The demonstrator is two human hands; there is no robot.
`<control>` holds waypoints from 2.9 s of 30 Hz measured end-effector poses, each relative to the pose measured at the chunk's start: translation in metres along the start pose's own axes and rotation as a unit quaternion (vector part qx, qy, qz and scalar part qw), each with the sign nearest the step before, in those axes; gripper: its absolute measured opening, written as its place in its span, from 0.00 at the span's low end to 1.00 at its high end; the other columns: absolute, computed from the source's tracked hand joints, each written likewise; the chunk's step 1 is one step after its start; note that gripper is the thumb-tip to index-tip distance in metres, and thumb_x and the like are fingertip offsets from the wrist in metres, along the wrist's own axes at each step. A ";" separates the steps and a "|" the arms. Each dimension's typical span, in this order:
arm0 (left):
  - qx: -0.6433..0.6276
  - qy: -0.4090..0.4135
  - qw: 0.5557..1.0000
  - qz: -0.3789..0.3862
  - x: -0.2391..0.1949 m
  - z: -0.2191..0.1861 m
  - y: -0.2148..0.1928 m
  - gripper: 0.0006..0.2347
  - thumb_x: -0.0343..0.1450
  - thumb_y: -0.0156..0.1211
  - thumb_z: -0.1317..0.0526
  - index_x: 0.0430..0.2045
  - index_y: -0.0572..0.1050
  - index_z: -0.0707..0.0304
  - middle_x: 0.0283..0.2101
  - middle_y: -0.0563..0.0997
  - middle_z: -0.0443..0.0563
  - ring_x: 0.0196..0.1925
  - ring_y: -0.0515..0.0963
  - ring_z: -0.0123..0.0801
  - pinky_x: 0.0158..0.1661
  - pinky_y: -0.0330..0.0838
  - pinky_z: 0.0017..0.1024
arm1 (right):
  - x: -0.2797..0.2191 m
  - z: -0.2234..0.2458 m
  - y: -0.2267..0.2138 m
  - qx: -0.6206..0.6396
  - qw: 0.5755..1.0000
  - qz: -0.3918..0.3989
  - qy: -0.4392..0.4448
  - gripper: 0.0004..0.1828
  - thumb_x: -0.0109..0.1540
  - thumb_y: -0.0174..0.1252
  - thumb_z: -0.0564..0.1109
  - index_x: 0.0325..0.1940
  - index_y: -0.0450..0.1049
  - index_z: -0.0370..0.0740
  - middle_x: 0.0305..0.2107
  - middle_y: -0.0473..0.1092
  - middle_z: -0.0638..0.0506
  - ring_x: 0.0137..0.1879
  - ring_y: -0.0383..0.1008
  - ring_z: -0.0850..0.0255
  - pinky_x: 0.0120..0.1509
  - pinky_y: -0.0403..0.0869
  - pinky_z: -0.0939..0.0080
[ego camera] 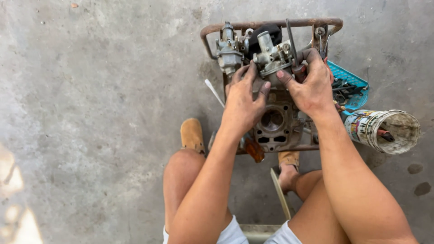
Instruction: Repairing a motorcycle engine by disassembling and adjusting components using hand tools
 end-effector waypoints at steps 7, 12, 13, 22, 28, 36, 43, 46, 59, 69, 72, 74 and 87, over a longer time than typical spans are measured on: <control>0.010 -0.030 0.999 0.016 -0.003 0.000 0.012 0.31 0.73 0.51 0.51 0.66 0.59 0.80 0.60 0.72 0.80 0.69 0.67 0.66 0.61 0.62 0.58 | 0.016 -0.027 0.020 -0.001 0.999 0.027 0.022 0.21 0.60 0.76 0.49 0.43 0.70 0.39 0.24 0.70 0.43 0.32 0.74 0.48 0.37 0.69 0.51; -0.097 -0.030 0.995 0.024 0.005 -0.011 0.009 0.37 0.69 0.54 0.49 0.67 0.55 0.85 0.62 0.66 0.88 0.70 0.62 0.74 0.67 0.56 0.57 | 0.032 -0.035 0.031 -0.049 0.994 0.049 0.079 0.20 0.57 0.75 0.53 0.42 0.74 0.43 0.28 0.74 0.40 0.40 0.78 0.38 0.43 0.72 0.42; -0.097 -0.031 0.994 0.026 0.003 -0.010 0.008 0.37 0.69 0.54 0.49 0.67 0.55 0.85 0.62 0.66 0.88 0.70 0.62 0.74 0.67 0.56 0.57 | 0.028 -0.036 0.030 -0.049 0.994 0.050 0.081 0.20 0.57 0.75 0.53 0.42 0.74 0.43 0.28 0.74 0.40 0.40 0.78 0.38 0.43 0.72 0.42; -0.122 -0.094 0.981 0.115 0.015 0.017 0.028 0.42 0.67 0.51 0.43 0.71 0.49 0.77 0.65 0.67 0.82 0.67 0.68 0.68 0.64 0.62 0.56 | 0.032 -0.043 0.034 -0.109 0.977 0.114 0.143 0.22 0.54 0.74 0.57 0.42 0.77 0.42 0.31 0.77 0.38 0.46 0.78 0.36 0.47 0.73 0.38; -0.132 -0.060 0.982 0.117 0.022 0.008 0.026 0.39 0.69 0.51 0.47 0.72 0.48 0.76 0.65 0.65 0.84 0.70 0.64 0.70 0.68 0.57 0.54 | 0.034 -0.060 0.041 -0.091 0.968 0.157 0.175 0.18 0.62 0.66 0.55 0.48 0.78 0.42 0.37 0.77 0.35 0.51 0.77 0.36 0.50 0.71 0.36; -0.128 -0.053 0.980 0.141 0.020 0.009 0.030 0.38 0.68 0.52 0.53 0.73 0.46 0.72 0.68 0.62 0.82 0.72 0.62 0.67 0.69 0.55 0.54 | 0.030 -0.057 0.046 -0.078 0.962 0.180 0.191 0.20 0.61 0.65 0.57 0.49 0.77 0.43 0.38 0.77 0.38 0.50 0.77 0.40 0.51 0.72 0.39; -0.124 -0.041 0.985 0.116 0.021 0.005 0.023 0.35 0.69 0.52 0.57 0.72 0.50 0.74 0.69 0.62 0.81 0.72 0.63 0.66 0.70 0.55 0.52 | 0.029 -0.052 0.034 -0.062 0.975 0.138 0.161 0.18 0.61 0.67 0.56 0.49 0.78 0.44 0.36 0.77 0.40 0.49 0.78 0.43 0.49 0.72 0.42; -0.110 -0.026 0.988 0.105 0.017 0.002 0.022 0.34 0.69 0.54 0.57 0.70 0.53 0.76 0.67 0.64 0.81 0.71 0.64 0.67 0.70 0.56 0.52 | 0.029 -0.048 0.025 -0.047 0.985 0.110 0.126 0.17 0.62 0.68 0.54 0.47 0.79 0.40 0.33 0.75 0.40 0.44 0.77 0.46 0.46 0.73 0.45; -0.062 0.004 0.998 -0.021 -0.008 -0.035 -0.033 0.13 0.73 0.52 0.53 0.40 0.77 0.62 0.36 0.83 0.62 0.47 0.83 0.56 0.48 0.74 0.47 | -0.029 0.071 0.005 0.020 0.994 0.100 -0.042 0.12 0.67 0.58 0.43 0.52 0.80 0.35 0.35 0.77 0.32 0.47 0.78 0.33 0.46 0.75 0.37; 0.173 0.038 0.975 0.131 -0.063 -0.047 -0.007 0.13 0.68 0.63 0.46 0.37 0.84 0.49 0.37 0.84 0.56 0.52 0.79 0.53 0.55 0.70 0.55 | -0.093 0.034 -0.013 -0.051 0.990 0.126 0.048 0.16 0.69 0.53 0.49 0.50 0.78 0.35 0.38 0.76 0.31 0.53 0.75 0.32 0.54 0.72 0.32; 0.284 0.088 0.929 0.219 -0.090 -0.031 0.013 0.15 0.65 0.66 0.50 0.45 0.80 0.46 0.52 0.77 0.53 0.61 0.69 0.52 0.62 0.60 0.58 | -0.109 0.014 -0.011 -0.079 0.978 0.169 0.096 0.18 0.66 0.57 0.53 0.48 0.77 0.35 0.34 0.77 0.32 0.49 0.78 0.35 0.53 0.72 0.34; 0.300 0.103 0.925 0.210 -0.091 -0.015 0.025 0.15 0.65 0.67 0.51 0.45 0.80 0.46 0.53 0.75 0.54 0.62 0.68 0.53 0.63 0.59 0.59 | -0.116 0.020 -0.009 -0.093 0.974 0.182 0.094 0.20 0.62 0.61 0.53 0.47 0.78 0.34 0.36 0.77 0.32 0.50 0.78 0.35 0.53 0.73 0.34; 0.088 0.133 0.975 0.157 -0.090 -0.060 -0.008 0.23 0.70 0.63 0.60 0.62 0.70 0.50 0.53 0.76 0.65 0.57 0.76 0.64 0.56 0.72 0.56 | -0.128 0.046 -0.011 -0.044 0.987 0.147 0.051 0.18 0.63 0.61 0.49 0.48 0.76 0.31 0.38 0.75 0.27 0.52 0.75 0.30 0.52 0.73 0.31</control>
Point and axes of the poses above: each hand's wrist, its own x-axis towards the middle knuckle, its own y-axis out of the palm, z = x × y, the point moved 10 cm from there along x, towards the middle knuckle
